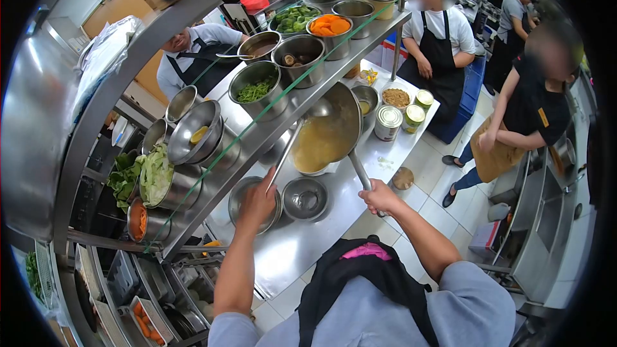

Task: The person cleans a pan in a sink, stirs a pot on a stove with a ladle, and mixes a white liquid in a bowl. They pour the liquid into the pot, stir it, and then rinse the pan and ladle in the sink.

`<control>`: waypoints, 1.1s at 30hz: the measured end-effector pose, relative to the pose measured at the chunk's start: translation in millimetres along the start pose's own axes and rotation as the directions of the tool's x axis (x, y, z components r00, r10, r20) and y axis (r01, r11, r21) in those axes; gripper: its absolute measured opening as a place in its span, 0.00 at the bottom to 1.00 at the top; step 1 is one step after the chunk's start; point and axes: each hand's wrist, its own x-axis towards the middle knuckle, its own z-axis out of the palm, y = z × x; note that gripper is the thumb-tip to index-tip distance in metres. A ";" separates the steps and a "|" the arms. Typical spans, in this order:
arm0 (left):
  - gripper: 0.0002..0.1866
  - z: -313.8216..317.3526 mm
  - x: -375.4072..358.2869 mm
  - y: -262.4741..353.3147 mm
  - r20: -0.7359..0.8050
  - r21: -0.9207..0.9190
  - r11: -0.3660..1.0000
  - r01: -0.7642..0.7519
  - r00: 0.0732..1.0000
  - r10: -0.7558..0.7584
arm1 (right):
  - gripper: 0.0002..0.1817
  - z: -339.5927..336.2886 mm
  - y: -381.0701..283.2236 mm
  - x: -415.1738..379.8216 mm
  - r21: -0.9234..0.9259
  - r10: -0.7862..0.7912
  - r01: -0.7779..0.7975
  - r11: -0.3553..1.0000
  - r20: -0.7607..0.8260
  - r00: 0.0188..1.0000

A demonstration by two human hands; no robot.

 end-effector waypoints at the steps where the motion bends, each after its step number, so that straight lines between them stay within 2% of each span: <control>1: 0.29 -0.1 7.6 -0.2 -0.043 -0.037 0.999 0.038 0.998 -0.039 | 0.10 3.0 -1.3 -1.6 0.000 0.000 0.000 1.000 -0.001 1.000; 3: 0.29 2.4 16.6 -6.0 -0.049 -0.065 0.997 0.046 0.998 -0.049 | 0.11 5.4 -4.5 -4.9 -0.087 -0.014 0.011 0.996 -0.031 0.999; 5: 0.30 10.8 17.9 -16.0 -0.057 -0.092 0.994 0.053 0.997 -0.058 | 0.11 7.0 -6.3 -6.1 -0.100 -0.020 0.017 0.995 -0.035 0.999; 7: 0.27 22.3 5.9 -33.3 -0.066 -0.165 0.986 0.039 0.997 -0.050 | 0.11 9.1 -6.2 -5.6 -0.105 -0.028 0.024 0.994 -0.038 0.999; 8: 0.27 21.2 -2.7 -33.5 -0.064 -0.163 0.986 0.035 0.997 -0.046 | 0.11 10.6 -3.8 -5.7 -0.164 -0.045 0.034 0.986 -0.063 0.997; 10: 0.27 9.1 -23.4 -25.3 0.203 -0.265 0.944 0.195 0.969 -0.143 | 0.11 12.4 1.1 -5.3 -0.220 -0.062 0.041 0.975 -0.091 0.994; 14: 0.26 -20.1 -53.9 1.3 0.202 -0.268 0.954 0.137 0.976 -0.083 | 0.13 12.5 5.0 -4.0 -0.306 -0.128 0.088 0.948 -0.111 0.986; 16: 0.27 -27.8 -58.0 9.3 0.073 -0.121 0.993 0.013 0.997 -0.004 | 0.14 14.7 4.1 -5.2 -0.329 -0.148 0.101 0.939 -0.120 0.982; 17: 0.27 -32.4 -58.8 10.1 0.072 -0.124 0.992 0.015 0.997 -0.006 | 0.14 15.4 3.0 -6.6 -0.347 -0.148 0.096 0.933 -0.124 0.981; 19: 0.27 -38.8 -58.3 11.9 0.013 -0.020 0.996 -0.083 0.996 0.083 | 0.14 16.6 -0.1 -9.4 -0.369 -0.151 0.093 0.925 -0.131 0.980; 23: 0.27 -35.3 -68.1 -10.9 0.030 0.115 0.987 -0.113 0.993 0.110 | 0.13 20.9 -4.5 -19.6 -0.397 -0.172 0.107 0.912 -0.132 0.976; 25: 0.28 -31.9 -68.5 -25.2 0.022 0.071 0.997 -0.028 0.999 0.027 | 0.12 25.2 -3.3 -25.8 -0.398 -0.180 0.109 0.911 -0.144 0.973; 26: 0.28 -22.7 -64.1 -32.8 0.024 0.073 0.997 -0.037 0.999 0.035 | 0.12 27.7 -2.7 -27.6 -0.443 -0.230 0.143 0.885 -0.147 0.962; 28: 0.28 -2.4 -53.6 -50.1 -0.046 -0.198 0.980 0.016 0.999 -0.025 | 0.12 34.4 0.2 -26.9 -0.483 -0.279 0.174 0.858 -0.154 0.948; 29: 0.28 0.0 -49.4 -51.8 -0.043 -0.196 0.981 0.006 0.999 -0.015 | 0.12 38.8 -0.4 -25.3 -0.519 -0.331 0.204 0.830 -0.162 0.930; 30: 0.27 2.6 -43.3 -52.7 0.013 -0.264 0.962 0.065 0.998 -0.063 | 0.12 41.3 -1.6 -24.4 -0.557 -0.382 0.232 0.797 -0.168 0.909; 31: 0.27 4.8 -38.6 -53.8 0.071 -0.327 0.937 0.125 0.992 -0.107 | 0.12 42.6 -3.1 -23.4 -0.555 -0.384 0.230 0.799 -0.178 0.906; 33: 0.27 7.6 -41.2 -60.1 0.072 -0.308 0.949 0.061 0.997 -0.040 | 0.12 49.7 -20.1 -30.9 -0.496 -0.243 0.117 0.860 -0.197 0.950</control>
